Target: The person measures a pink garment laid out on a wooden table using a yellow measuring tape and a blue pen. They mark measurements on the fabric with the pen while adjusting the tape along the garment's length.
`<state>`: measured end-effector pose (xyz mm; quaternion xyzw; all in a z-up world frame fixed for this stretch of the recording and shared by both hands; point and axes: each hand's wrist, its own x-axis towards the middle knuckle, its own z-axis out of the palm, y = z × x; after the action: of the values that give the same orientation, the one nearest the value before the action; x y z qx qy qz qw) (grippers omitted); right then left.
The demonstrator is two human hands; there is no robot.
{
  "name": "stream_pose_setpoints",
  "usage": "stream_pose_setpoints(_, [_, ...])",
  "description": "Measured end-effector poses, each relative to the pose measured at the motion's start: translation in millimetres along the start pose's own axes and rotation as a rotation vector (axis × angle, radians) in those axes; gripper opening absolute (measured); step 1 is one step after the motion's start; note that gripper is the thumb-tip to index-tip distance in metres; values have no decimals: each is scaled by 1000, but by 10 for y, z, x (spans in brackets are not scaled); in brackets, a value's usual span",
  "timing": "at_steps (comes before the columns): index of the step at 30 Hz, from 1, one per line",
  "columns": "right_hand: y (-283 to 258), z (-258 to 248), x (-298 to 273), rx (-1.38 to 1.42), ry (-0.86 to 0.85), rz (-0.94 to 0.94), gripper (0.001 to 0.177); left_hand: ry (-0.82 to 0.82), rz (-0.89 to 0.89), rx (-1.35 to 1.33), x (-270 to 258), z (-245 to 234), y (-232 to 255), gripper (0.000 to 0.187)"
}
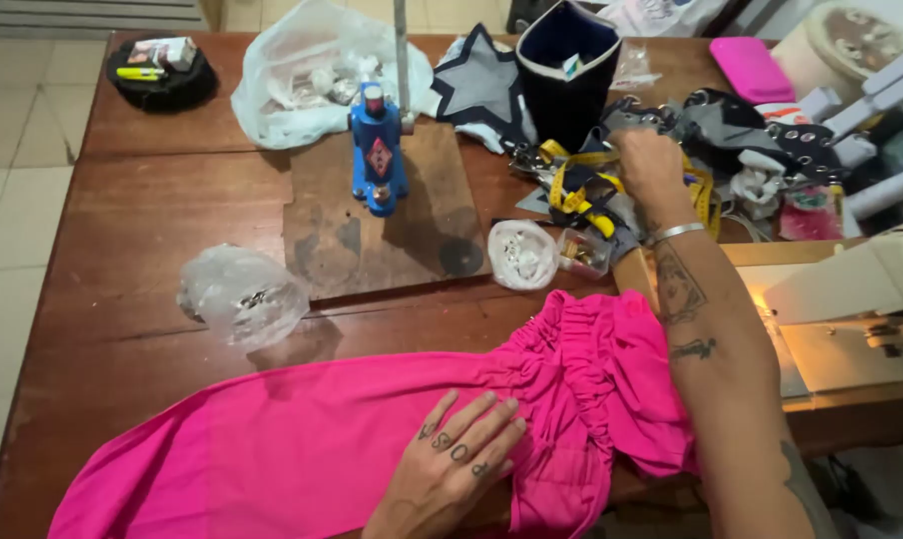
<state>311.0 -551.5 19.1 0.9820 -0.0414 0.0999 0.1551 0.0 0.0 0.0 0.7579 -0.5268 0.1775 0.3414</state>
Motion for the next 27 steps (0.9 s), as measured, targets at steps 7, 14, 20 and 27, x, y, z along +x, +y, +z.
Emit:
stream_pose_setpoints(7, [-81,-745,-222,-14,136,172,44,76,4,6,10,-83,57,38])
stream_pose_setpoints(14, [-992,-2349,-1384,-372,739,100,14,296,-404,-309,259,-395,105,39])
stream_pose_setpoints(20, [-2121,-2767,-2113,-30,419,120,32,226,-623,-533,592,-313,-11,57])
stream_pose_setpoints(27, [-2451,-2808,-1562,687,86,206,25,192,-807,-801,1359,4,-149,87])
